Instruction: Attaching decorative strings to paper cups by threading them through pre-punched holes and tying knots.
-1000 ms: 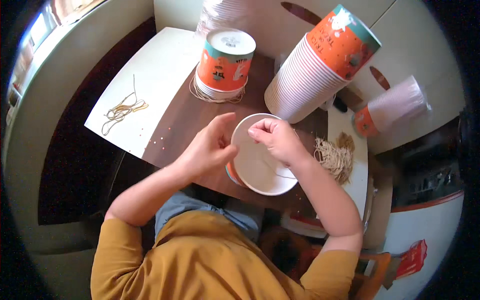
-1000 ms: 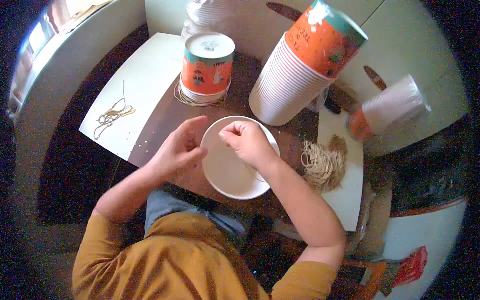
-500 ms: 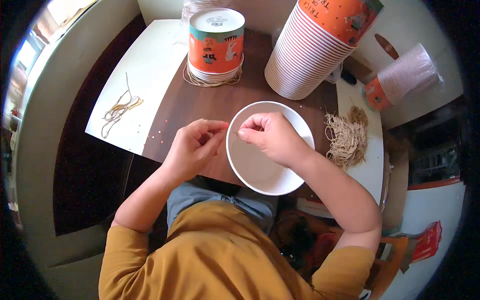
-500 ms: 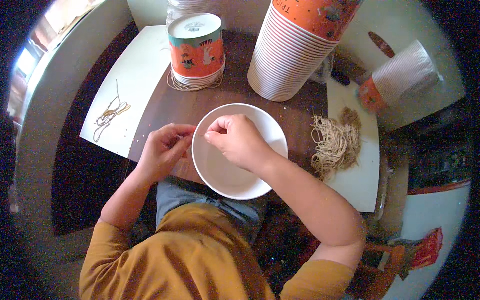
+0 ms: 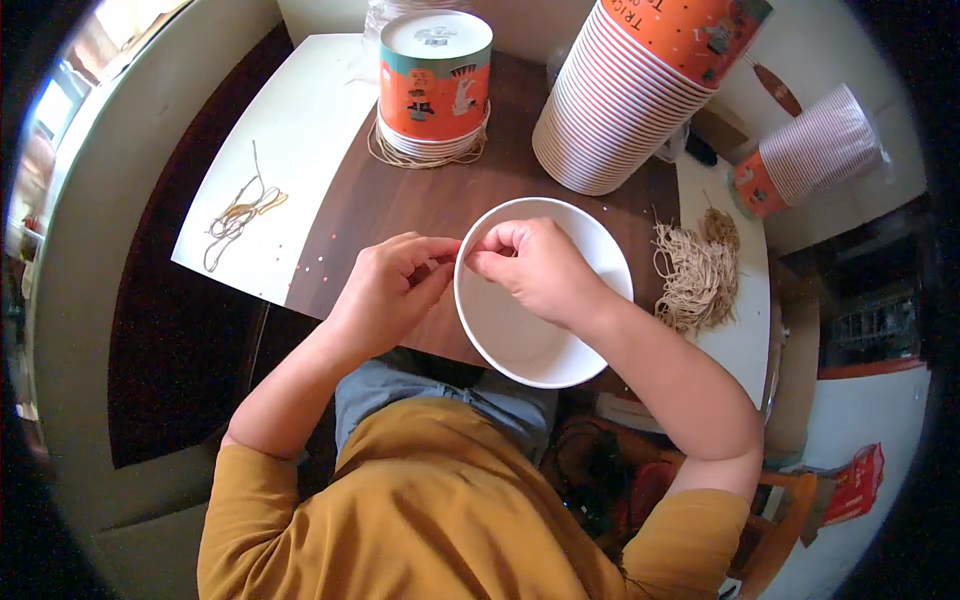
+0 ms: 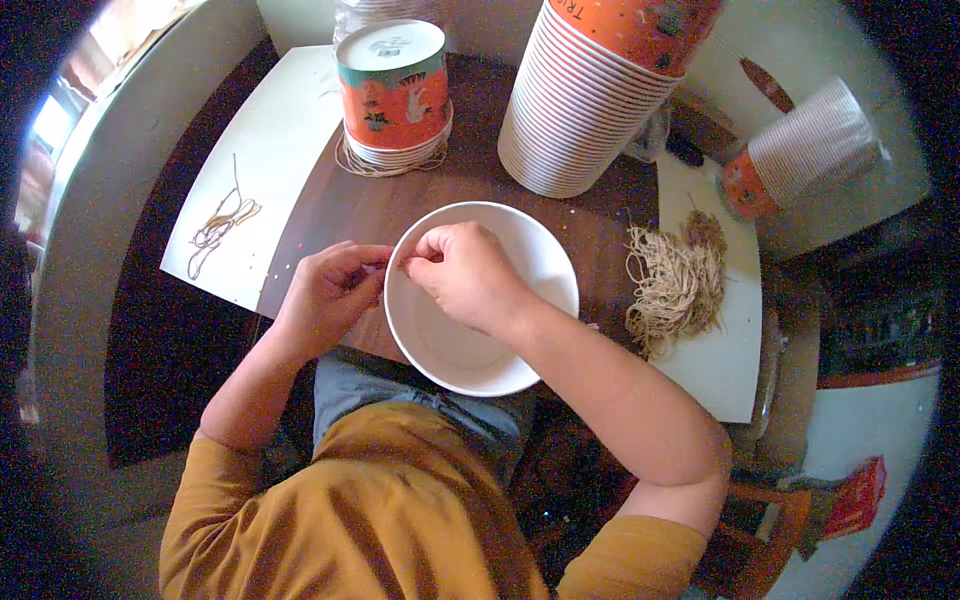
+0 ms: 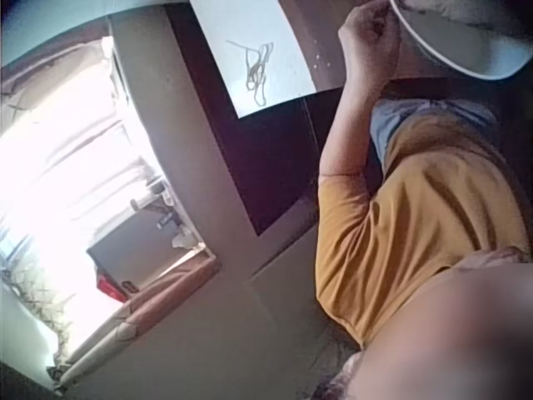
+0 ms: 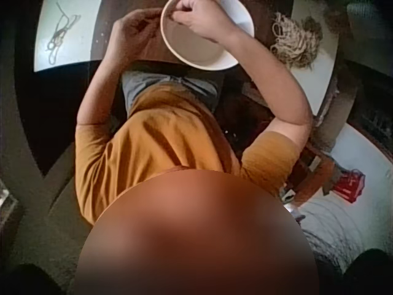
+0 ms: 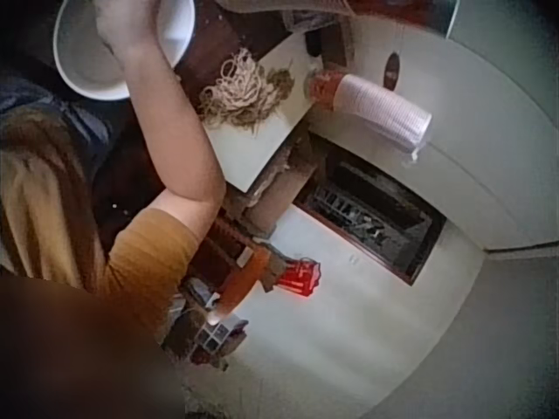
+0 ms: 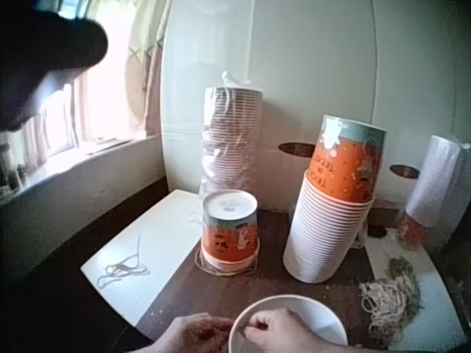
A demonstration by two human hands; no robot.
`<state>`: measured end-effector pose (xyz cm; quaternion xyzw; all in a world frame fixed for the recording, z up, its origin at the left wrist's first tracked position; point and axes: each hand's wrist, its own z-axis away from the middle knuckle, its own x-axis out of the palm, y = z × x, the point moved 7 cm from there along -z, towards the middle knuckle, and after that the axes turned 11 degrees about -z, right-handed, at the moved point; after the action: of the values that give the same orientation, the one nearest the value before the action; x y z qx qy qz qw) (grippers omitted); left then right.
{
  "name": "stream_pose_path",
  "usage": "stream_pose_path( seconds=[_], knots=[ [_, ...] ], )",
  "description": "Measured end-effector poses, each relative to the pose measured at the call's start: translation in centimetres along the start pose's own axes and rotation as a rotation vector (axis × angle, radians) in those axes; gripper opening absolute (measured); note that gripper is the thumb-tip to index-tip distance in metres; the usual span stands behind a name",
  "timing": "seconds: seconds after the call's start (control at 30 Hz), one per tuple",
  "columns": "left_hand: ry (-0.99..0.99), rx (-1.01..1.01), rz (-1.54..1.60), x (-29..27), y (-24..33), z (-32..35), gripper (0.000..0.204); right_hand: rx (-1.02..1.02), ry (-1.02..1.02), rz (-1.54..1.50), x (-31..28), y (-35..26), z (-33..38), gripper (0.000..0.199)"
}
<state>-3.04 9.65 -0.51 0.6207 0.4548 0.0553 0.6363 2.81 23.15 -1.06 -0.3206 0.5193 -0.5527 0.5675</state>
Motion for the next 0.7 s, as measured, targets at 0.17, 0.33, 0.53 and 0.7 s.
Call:
stream_pose_path(
  seconds=[0.17,0.33,0.53,0.7],
  knots=[
    [0.012,0.226,-0.303,-0.5,2.1,-0.2,0.016,-0.006,-0.039,0.095,0.2,-1.2,0.2,0.016],
    [0.112,0.271,-0.369,-0.5,3.2,0.4,0.006,0.097,-0.134,0.014,0.1,-1.2,0.8,0.018],
    [0.149,0.041,-0.181,-1.5,1.5,1.6,0.007,0.064,-0.168,-0.092,-1.0,-0.8,2.8,0.048],
    [0.098,0.015,0.045,-2.2,-0.6,2.8,0.007,-0.386,-0.015,0.586,0.2,-4.6,7.3,0.083]
  ],
)
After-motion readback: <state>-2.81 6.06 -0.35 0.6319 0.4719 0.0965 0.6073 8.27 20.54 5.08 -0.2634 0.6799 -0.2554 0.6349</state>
